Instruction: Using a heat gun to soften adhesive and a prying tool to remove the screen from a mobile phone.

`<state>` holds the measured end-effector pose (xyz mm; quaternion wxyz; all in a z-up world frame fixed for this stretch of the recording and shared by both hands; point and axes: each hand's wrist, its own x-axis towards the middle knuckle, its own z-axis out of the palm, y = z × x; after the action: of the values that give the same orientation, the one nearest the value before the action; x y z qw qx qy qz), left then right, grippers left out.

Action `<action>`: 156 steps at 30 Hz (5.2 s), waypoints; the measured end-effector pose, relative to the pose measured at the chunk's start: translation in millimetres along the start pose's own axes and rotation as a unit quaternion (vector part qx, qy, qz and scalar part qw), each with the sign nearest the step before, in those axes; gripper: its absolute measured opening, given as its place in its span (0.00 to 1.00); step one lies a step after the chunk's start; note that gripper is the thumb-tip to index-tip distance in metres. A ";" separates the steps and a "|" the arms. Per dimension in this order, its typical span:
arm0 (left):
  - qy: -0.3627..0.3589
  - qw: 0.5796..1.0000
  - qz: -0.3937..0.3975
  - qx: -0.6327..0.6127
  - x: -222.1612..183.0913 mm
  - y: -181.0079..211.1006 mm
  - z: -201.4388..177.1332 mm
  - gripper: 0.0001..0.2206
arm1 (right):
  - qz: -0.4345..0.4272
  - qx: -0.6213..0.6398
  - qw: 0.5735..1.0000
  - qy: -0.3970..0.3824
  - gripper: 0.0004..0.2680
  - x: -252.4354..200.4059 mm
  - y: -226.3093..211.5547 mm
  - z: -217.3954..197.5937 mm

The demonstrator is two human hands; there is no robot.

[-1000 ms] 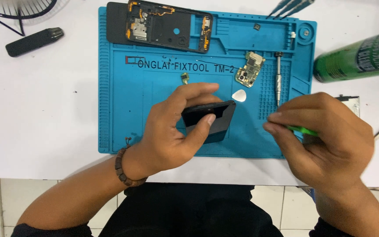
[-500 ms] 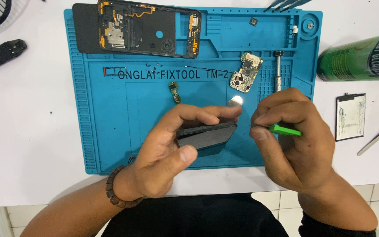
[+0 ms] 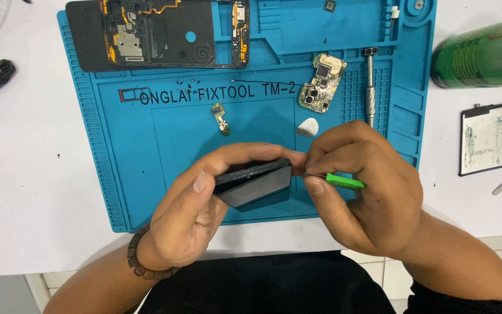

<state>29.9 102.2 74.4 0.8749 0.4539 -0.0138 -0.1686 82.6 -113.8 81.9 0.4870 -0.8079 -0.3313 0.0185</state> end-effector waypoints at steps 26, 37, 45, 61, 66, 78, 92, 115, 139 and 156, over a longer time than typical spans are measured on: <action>-0.061 0.992 0.009 0.107 -3.8 7.5 -8.2 0.29 | -0.037 -0.023 0.998 -0.040 0.03 2.5 -1.7 -0.7; -0.086 0.984 0.030 0.154 -2.6 9.3 -9.1 0.30 | -0.038 -0.049 0.997 -0.049 0.03 -0.1 -2.8 -2.0; -0.104 0.972 0.061 0.202 -3.0 7.1 -11.6 0.30 | -0.082 -0.102 0.988 -0.078 0.03 -2.1 -7.1 -7.8; -0.139 0.963 0.062 0.224 -0.9 5.7 -16.3 0.32 | -0.075 -0.071 0.985 -0.136 0.03 16.1 -14.9 -22.8; -0.152 0.964 0.068 0.205 -0.6 1.2 -19.0 0.31 | -0.072 -0.076 0.986 -0.133 0.03 14.3 -13.2 -24.9; -0.166 0.967 0.069 0.179 -2.3 1.4 -20.4 0.30 | -0.069 -0.037 0.987 -0.140 0.05 10.9 -15.3 -24.8; -0.180 0.961 0.073 0.199 -1.3 8.3 -20.0 0.31 | -0.113 -0.026 0.986 -0.123 0.06 9.6 -15.2 -22.0; -0.204 0.953 0.100 0.201 -2.4 7.2 -22.8 0.28 | -0.184 -0.103 0.972 -0.100 0.07 5.8 -21.2 -20.6; 0.020 0.607 0.505 0.613 -11.7 -7.1 3.0 0.04 | -0.178 -0.110 0.972 -0.106 0.03 -1.8 -37.9 -12.6; 0.041 0.520 0.499 0.692 -21.6 -5.3 16.9 0.06 | -0.169 -0.132 0.973 -0.090 0.02 -6.6 -41.0 -9.6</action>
<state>5.1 92.7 82.9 0.2255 0.8417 -0.3140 0.3771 59.7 -112.3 117.8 0.3403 -0.7921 -0.5055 -0.0350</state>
